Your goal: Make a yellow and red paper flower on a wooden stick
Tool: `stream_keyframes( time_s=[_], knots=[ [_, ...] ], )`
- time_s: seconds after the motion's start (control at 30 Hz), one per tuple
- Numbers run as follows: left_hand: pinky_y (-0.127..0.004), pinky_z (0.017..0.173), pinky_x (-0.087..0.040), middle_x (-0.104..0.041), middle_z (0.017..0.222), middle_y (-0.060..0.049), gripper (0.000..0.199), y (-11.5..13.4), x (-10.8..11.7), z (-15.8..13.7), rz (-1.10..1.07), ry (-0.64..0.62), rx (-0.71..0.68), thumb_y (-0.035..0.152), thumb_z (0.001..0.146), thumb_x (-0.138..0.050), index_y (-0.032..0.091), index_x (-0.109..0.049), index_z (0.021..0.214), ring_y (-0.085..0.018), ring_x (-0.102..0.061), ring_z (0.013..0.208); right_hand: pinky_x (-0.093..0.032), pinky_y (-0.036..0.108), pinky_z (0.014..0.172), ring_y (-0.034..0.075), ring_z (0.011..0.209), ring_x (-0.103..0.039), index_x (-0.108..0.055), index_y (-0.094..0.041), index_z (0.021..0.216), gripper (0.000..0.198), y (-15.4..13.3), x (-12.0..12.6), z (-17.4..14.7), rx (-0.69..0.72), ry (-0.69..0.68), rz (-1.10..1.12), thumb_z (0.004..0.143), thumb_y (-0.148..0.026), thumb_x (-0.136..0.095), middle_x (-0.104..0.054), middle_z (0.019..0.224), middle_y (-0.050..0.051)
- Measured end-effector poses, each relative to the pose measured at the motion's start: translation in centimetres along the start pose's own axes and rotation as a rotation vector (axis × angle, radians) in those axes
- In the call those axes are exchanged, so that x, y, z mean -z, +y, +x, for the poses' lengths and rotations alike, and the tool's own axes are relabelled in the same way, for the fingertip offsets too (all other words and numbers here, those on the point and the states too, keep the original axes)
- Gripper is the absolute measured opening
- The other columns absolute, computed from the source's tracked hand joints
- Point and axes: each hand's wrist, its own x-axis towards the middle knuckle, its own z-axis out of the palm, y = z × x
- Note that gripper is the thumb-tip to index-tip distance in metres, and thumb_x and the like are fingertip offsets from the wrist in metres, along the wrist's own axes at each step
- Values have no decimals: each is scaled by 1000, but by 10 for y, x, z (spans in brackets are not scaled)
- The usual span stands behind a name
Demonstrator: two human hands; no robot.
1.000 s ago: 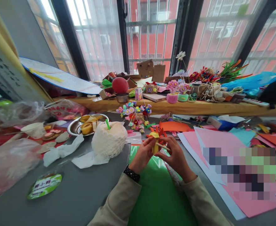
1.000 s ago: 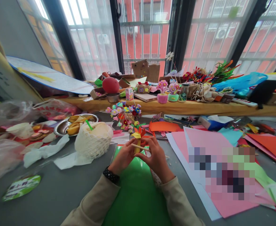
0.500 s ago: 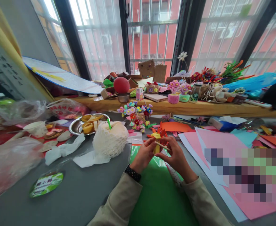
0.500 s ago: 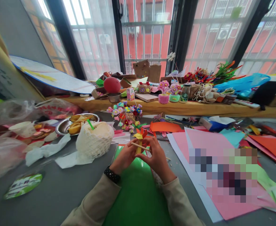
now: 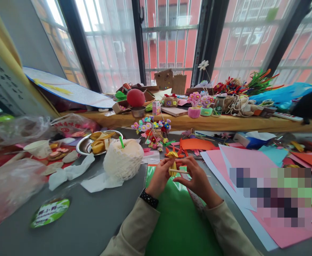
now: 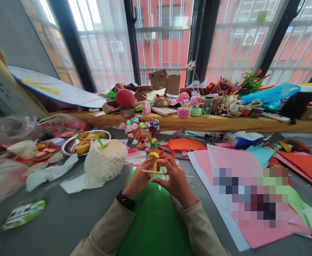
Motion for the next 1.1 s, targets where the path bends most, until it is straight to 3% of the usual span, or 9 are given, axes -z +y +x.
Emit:
stream_keyframes(
  time_s=[0.23, 0.5, 0.7, 0.8, 0.93, 1.1],
  knots=[
    [-17, 48, -37, -50, 61, 3, 24, 0, -1, 2, 71, 66, -17, 33, 63, -59, 15, -49, 74, -6, -49, 53, -46, 25, 63, 14, 74, -54, -54, -23, 94, 22, -2, 0, 0, 94, 14, -82, 72, -28, -51, -53, 86, 4],
    [-19, 51, -41, -52, 68, 1, 33, -4, 3, 3, 173, 138, 6, 35, 61, -61, 14, -47, 82, -8, -52, 57, -45, 25, 64, 15, 77, -55, -53, -22, 97, 26, 1, -3, -2, 97, -23, -181, 71, -26, -53, -55, 92, 5],
    [-24, 57, -43, -54, 68, -2, 30, 0, -5, 1, 230, 94, -5, 39, 65, -55, 14, -47, 79, -10, -54, 57, -43, 22, 60, 13, 73, -55, -54, -20, 89, 16, -1, -6, -3, 51, 166, -203, 76, -25, -47, -59, 83, 4],
    [-26, 62, -42, -56, 73, -3, 30, 1, -10, -4, 415, 69, -194, 36, 64, -57, 15, -48, 83, -13, -55, 62, -41, 22, 54, 13, 62, -54, -55, -18, 84, 16, 0, -3, -3, -51, 306, -200, 75, -29, -48, -60, 74, 4],
    [-28, 77, -36, -55, 81, -3, 30, -1, -11, -11, 733, 80, -517, 28, 60, -62, 20, -51, 87, -16, -51, 78, -38, 21, 50, 11, 53, -51, -56, -17, 77, 18, -2, 2, -2, -159, 371, -147, 74, -33, -48, -60, 67, 2],
    [-32, 86, -28, -53, 87, -5, 24, -3, -12, -14, 855, 47, -608, 27, 61, -61, 23, -57, 84, -21, -44, 90, -38, 21, 49, 11, 53, -52, -56, -17, 73, 20, -7, 1, -1, -204, 348, -75, 74, -35, -48, -60, 63, 1]
  ],
)
